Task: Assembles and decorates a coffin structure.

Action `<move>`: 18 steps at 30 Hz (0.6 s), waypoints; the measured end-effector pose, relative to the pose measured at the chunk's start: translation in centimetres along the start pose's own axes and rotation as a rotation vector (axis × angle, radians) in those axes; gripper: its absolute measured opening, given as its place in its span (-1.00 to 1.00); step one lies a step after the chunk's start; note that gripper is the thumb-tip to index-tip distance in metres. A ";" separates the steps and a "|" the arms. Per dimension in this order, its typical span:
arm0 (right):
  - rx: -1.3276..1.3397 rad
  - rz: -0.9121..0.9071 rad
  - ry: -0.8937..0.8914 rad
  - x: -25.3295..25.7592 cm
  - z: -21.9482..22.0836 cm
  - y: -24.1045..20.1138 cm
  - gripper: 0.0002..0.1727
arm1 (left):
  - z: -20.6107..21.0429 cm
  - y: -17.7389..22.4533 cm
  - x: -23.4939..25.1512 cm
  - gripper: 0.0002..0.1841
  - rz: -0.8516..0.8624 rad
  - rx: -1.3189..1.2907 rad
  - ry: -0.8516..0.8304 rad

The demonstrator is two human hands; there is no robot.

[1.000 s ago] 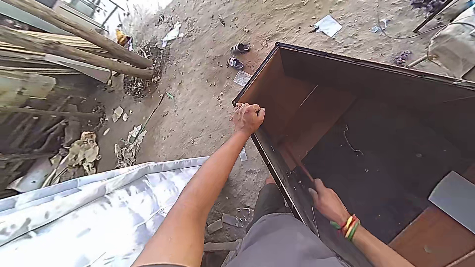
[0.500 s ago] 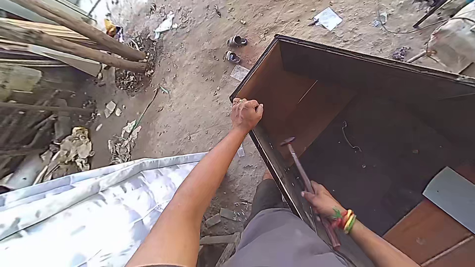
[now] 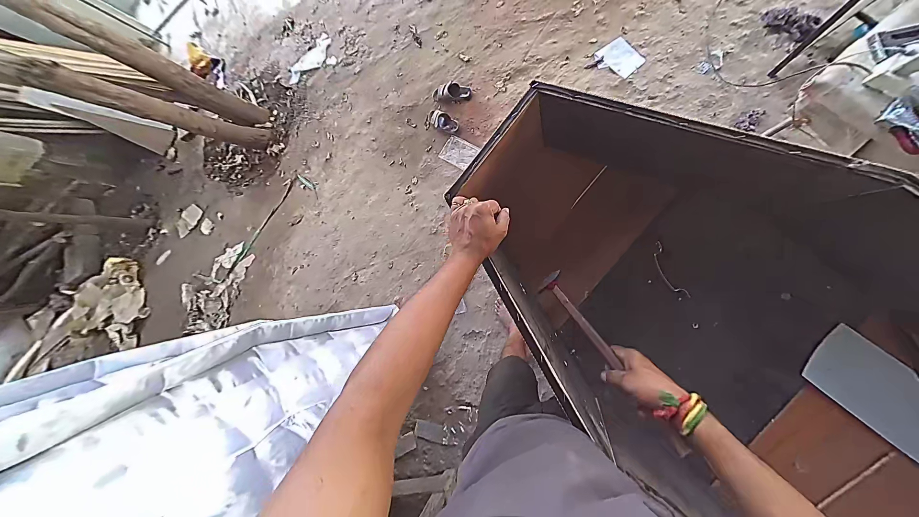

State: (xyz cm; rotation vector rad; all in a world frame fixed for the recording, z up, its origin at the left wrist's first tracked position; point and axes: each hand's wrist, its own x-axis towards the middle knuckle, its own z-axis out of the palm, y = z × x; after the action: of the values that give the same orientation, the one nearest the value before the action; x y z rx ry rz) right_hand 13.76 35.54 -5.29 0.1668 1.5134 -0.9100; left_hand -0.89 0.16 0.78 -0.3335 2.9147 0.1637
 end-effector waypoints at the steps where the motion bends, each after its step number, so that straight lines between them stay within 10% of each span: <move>1: -0.008 -0.045 0.065 0.3 -1.0 0.2 -0.74 | 0.0 -0.1 -0.2 -0.57 -0.010 -0.007 -0.002; 7: -0.245 -0.064 0.642 0.7 -3.1 -2.3 -0.44 | 0.2 0.0 -0.2 -0.48 0.079 -0.024 0.039; 10: -0.586 -0.097 0.860 3.4 -4.5 -0.5 -0.60 | 0.4 -0.4 -0.2 -0.46 0.073 -0.011 0.052; 18: -0.689 0.111 0.957 8.4 -10.8 1.3 -0.45 | 0.3 -0.1 -0.2 -0.49 0.071 -0.012 0.073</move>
State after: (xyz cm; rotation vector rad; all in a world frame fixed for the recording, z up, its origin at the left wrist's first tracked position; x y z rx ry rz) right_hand 4.54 39.64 -14.57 0.1873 2.5839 -0.1327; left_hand -0.62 0.16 0.54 -0.2425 3.0004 0.1840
